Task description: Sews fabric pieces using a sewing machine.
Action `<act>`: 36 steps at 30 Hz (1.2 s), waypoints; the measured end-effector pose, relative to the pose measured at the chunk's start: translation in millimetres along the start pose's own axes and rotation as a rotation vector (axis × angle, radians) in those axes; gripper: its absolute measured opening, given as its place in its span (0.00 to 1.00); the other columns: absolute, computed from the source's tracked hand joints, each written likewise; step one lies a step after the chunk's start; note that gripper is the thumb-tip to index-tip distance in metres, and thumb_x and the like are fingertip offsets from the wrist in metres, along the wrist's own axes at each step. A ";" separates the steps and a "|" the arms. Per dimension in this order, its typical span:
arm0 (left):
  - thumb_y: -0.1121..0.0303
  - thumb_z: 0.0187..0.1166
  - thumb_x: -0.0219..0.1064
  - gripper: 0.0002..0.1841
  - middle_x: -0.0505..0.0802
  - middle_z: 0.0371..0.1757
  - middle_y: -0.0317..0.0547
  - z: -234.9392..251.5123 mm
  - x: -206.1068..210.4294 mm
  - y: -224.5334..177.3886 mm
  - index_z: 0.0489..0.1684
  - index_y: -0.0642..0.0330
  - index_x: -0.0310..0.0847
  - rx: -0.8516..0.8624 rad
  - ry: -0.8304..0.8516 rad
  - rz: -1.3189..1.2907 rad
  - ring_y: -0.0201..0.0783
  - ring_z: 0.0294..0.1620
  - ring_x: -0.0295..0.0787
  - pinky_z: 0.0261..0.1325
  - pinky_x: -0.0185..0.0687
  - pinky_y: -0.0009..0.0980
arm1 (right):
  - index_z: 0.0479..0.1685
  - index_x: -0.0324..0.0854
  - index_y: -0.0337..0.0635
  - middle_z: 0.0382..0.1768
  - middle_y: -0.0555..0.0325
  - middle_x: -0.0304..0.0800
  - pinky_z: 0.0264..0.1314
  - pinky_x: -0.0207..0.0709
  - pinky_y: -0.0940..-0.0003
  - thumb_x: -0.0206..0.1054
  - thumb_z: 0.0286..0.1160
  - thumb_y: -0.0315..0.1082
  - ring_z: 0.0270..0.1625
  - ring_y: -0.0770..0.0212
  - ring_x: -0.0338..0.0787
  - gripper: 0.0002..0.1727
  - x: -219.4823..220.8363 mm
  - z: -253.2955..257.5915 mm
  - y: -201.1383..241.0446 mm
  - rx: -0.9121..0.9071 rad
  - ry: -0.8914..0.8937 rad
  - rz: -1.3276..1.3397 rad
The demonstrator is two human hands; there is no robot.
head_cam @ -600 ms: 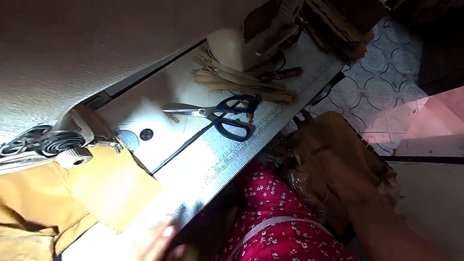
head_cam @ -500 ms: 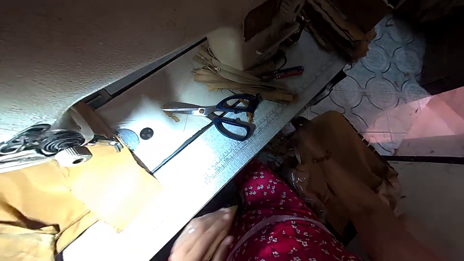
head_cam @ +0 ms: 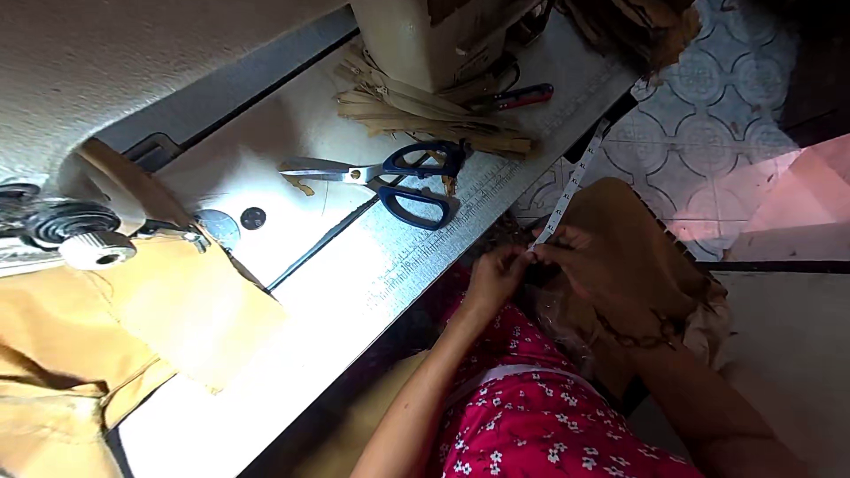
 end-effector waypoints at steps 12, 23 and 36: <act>0.72 0.84 0.65 0.07 0.93 0.32 0.37 -15.3 5.8 4.7 0.40 0.66 0.87 -0.056 -0.012 -0.107 0.22 0.32 0.85 0.42 0.80 0.23 | 0.60 0.77 0.41 0.39 0.72 0.86 0.45 0.81 0.82 0.68 0.78 0.25 0.38 0.83 0.84 0.15 -8.1 15.8 -19.8 -0.154 -0.218 -0.139; 0.73 0.82 0.68 0.07 0.94 0.35 0.43 -47.0 -20.9 -7.6 0.45 0.69 0.89 0.284 -0.289 -0.038 0.22 0.32 0.88 0.42 0.86 0.21 | 0.56 0.89 0.39 0.40 0.59 0.94 0.42 0.87 0.74 0.66 0.82 0.41 0.37 0.73 0.91 0.16 18.2 -32.8 21.9 -0.507 0.110 -0.679; 0.77 0.76 0.67 0.10 0.96 0.51 0.54 -163.1 -172.8 -45.2 0.48 0.64 0.93 0.376 -0.881 0.947 0.54 0.58 0.93 0.55 0.86 0.49 | 0.42 0.82 0.41 0.43 0.68 0.89 0.54 0.80 0.89 0.65 0.81 0.34 0.50 0.85 0.85 0.06 97.1 -35.5 59.5 -0.960 0.472 -0.461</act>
Point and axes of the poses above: each hand's wrist, its own z-axis towards the middle knuckle, its own x-axis out of the palm, y = z × x, the point moved 2 cm from there along z, towards the middle knuckle
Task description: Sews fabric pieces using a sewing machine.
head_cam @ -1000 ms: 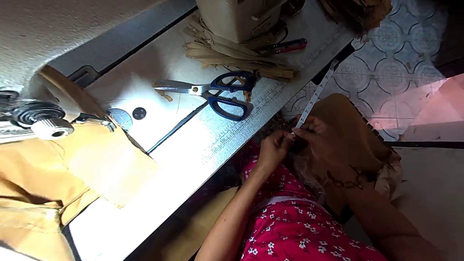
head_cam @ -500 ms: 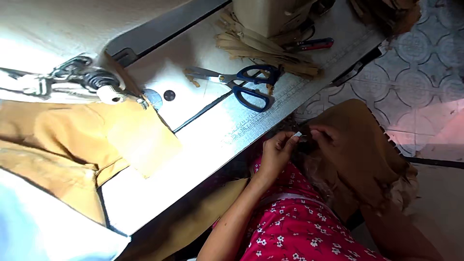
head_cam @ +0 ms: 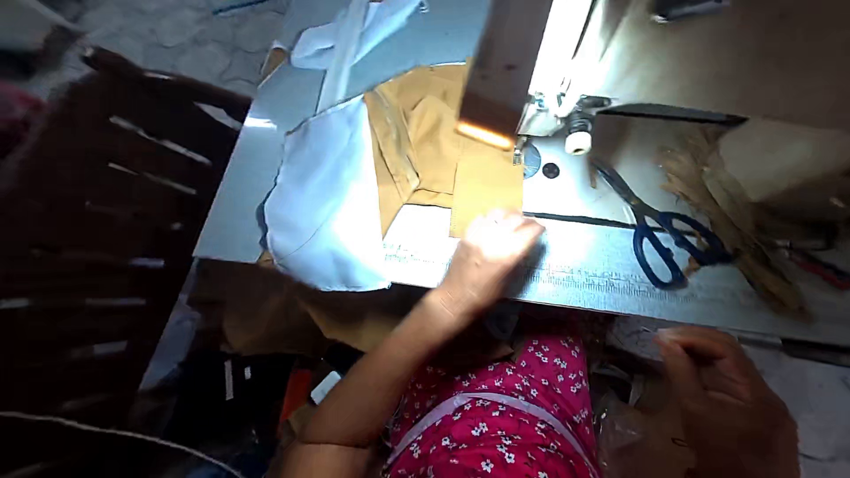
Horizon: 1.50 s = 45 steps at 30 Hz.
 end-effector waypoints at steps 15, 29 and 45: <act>0.83 0.79 0.54 0.12 0.86 0.46 0.58 55.7 -17.7 74.9 0.43 0.68 0.86 -0.343 0.057 -0.044 0.56 0.49 0.88 0.50 0.82 0.53 | 0.35 0.88 0.41 0.50 0.52 0.84 0.54 0.69 0.45 0.68 0.74 0.35 0.54 0.52 0.81 0.07 117.2 116.1 17.1 0.152 0.224 -0.070; 0.58 0.69 0.72 0.34 0.86 0.71 0.54 36.3 9.5 93.8 0.80 0.58 0.77 -0.294 0.142 -0.156 0.55 0.72 0.80 0.71 0.70 0.58 | 0.50 0.93 0.46 0.49 0.49 0.84 0.51 0.65 0.45 0.66 0.78 0.33 0.53 0.44 0.79 0.11 140.9 118.3 16.9 -0.111 0.182 -0.394; 0.57 0.69 0.72 0.36 0.85 0.71 0.57 35.9 8.9 88.8 0.82 0.60 0.75 -0.298 0.133 -0.098 0.59 0.73 0.78 0.73 0.68 0.59 | 0.54 0.94 0.48 0.55 0.45 0.86 0.53 0.65 0.44 0.63 0.75 0.29 0.58 0.40 0.80 0.16 146.4 117.7 11.9 -0.212 0.208 -0.473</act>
Point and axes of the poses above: each hand's wrist, its own z-axis towards the middle knuckle, its own x-axis out of the palm, y = z × x, the point moved 2 cm from there along z, towards the middle knuckle
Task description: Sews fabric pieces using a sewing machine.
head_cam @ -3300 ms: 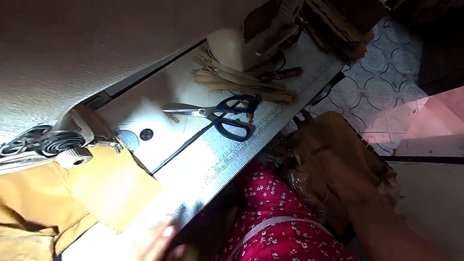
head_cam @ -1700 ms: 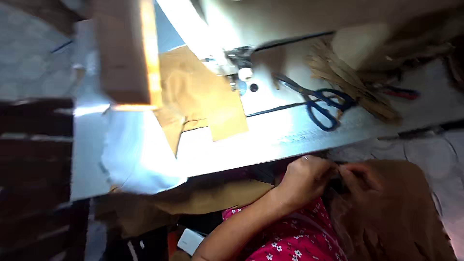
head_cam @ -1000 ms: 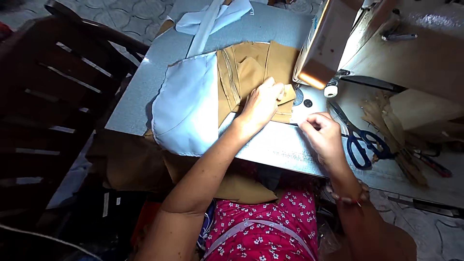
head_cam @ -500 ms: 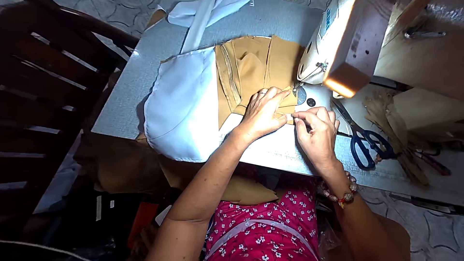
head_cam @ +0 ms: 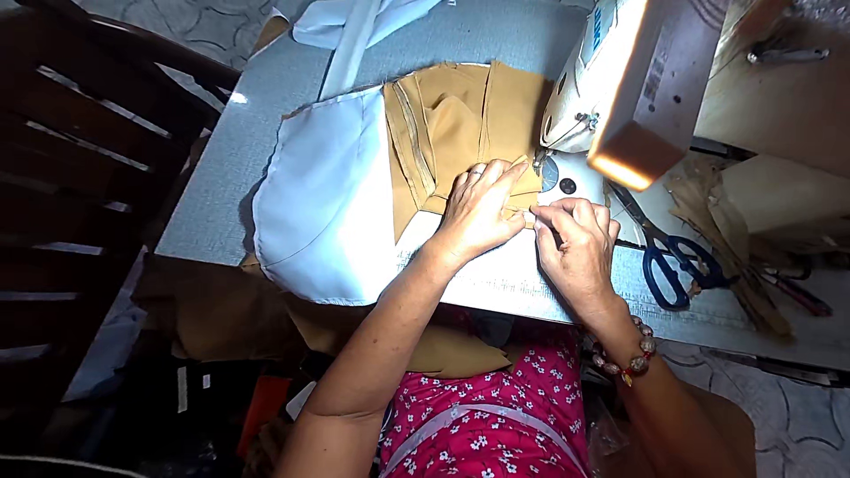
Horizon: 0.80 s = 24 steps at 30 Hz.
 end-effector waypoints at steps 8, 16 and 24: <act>0.62 0.78 0.65 0.24 0.91 0.65 0.53 -7.6 -4.9 -5.2 0.74 0.58 0.84 0.172 -0.101 -0.013 0.56 0.68 0.83 0.70 0.71 0.55 | 0.56 0.93 0.52 0.60 0.42 0.86 0.54 0.65 0.39 0.61 0.70 0.19 0.63 0.34 0.79 0.23 -5.2 -1.0 -9.1 -0.047 0.059 -0.059; 0.73 0.80 0.66 0.10 0.93 0.36 0.51 -24.2 -9.8 -19.1 0.48 0.62 0.94 0.319 -0.181 0.062 0.49 0.42 0.90 0.51 0.82 0.41 | 0.55 0.94 0.49 0.65 0.42 0.85 0.58 0.66 0.39 0.60 0.70 0.20 0.67 0.35 0.78 0.21 1.3 -12.1 -14.0 0.011 -0.006 0.028; 0.80 0.73 0.65 0.11 0.96 0.55 0.56 -39.9 6.2 -24.2 0.46 0.66 0.93 0.374 -0.101 0.188 0.57 0.65 0.91 0.68 0.83 0.49 | 0.55 0.93 0.47 0.66 0.42 0.85 0.59 0.67 0.37 0.62 0.70 0.20 0.68 0.33 0.78 0.20 -0.5 -14.1 -13.8 0.005 -0.017 0.058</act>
Point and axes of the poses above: each hand's wrist, its own z-axis towards the middle knuckle, its own x-axis out of the palm, y = z × x, the point moved 2 cm from there along z, towards the middle knuckle
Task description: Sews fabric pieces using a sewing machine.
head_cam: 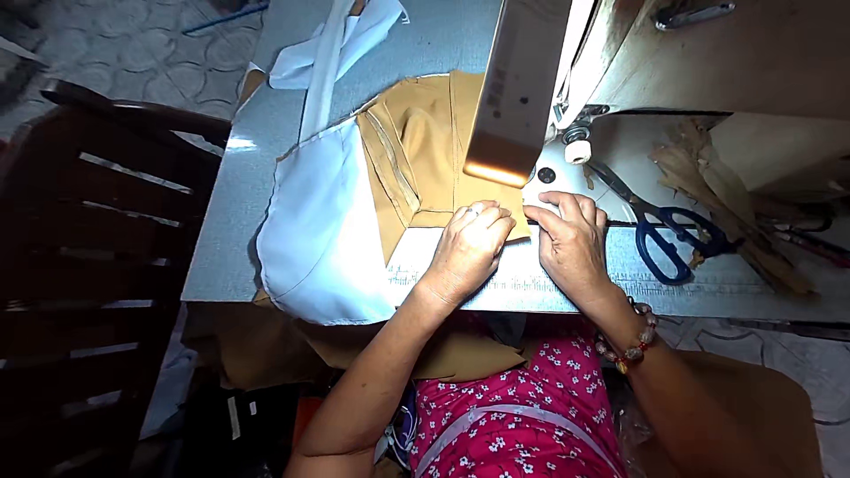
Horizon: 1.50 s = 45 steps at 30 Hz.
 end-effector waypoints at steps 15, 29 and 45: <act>0.56 0.88 0.49 0.24 0.87 0.77 0.41 -24.8 -10.7 3.4 0.70 0.50 0.88 -0.141 0.196 -0.065 0.61 0.87 0.69 0.81 0.40 0.81 | 0.64 0.90 0.47 0.62 0.41 0.90 0.65 0.74 0.38 0.59 0.68 0.21 0.67 0.35 0.86 0.25 4.8 -25.0 11.6 -0.098 0.009 -0.137; 0.57 0.87 0.48 0.25 0.86 0.78 0.41 -6.7 -11.6 28.3 0.71 0.51 0.87 -0.127 0.288 -0.100 0.60 0.89 0.65 0.84 0.37 0.79 | 0.58 0.92 0.44 0.50 0.40 0.88 0.52 0.73 0.42 0.63 0.66 0.20 0.54 0.35 0.85 0.22 7.2 -0.7 9.7 -0.119 0.017 -0.155; 0.59 0.86 0.50 0.24 0.83 0.81 0.43 36.3 -0.3 75.1 0.72 0.54 0.86 -0.139 0.305 -0.152 0.59 0.92 0.60 0.86 0.30 0.78 | 0.59 0.90 0.40 0.56 0.41 0.91 0.60 0.77 0.44 0.60 0.71 0.23 0.61 0.38 0.87 0.20 14.5 -11.7 5.3 -0.069 -0.089 -0.131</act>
Point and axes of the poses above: each hand's wrist, its own z-axis towards the middle knuckle, its own x-axis out of the palm, y = z × x, the point moved 2 cm from there along z, towards the middle knuckle
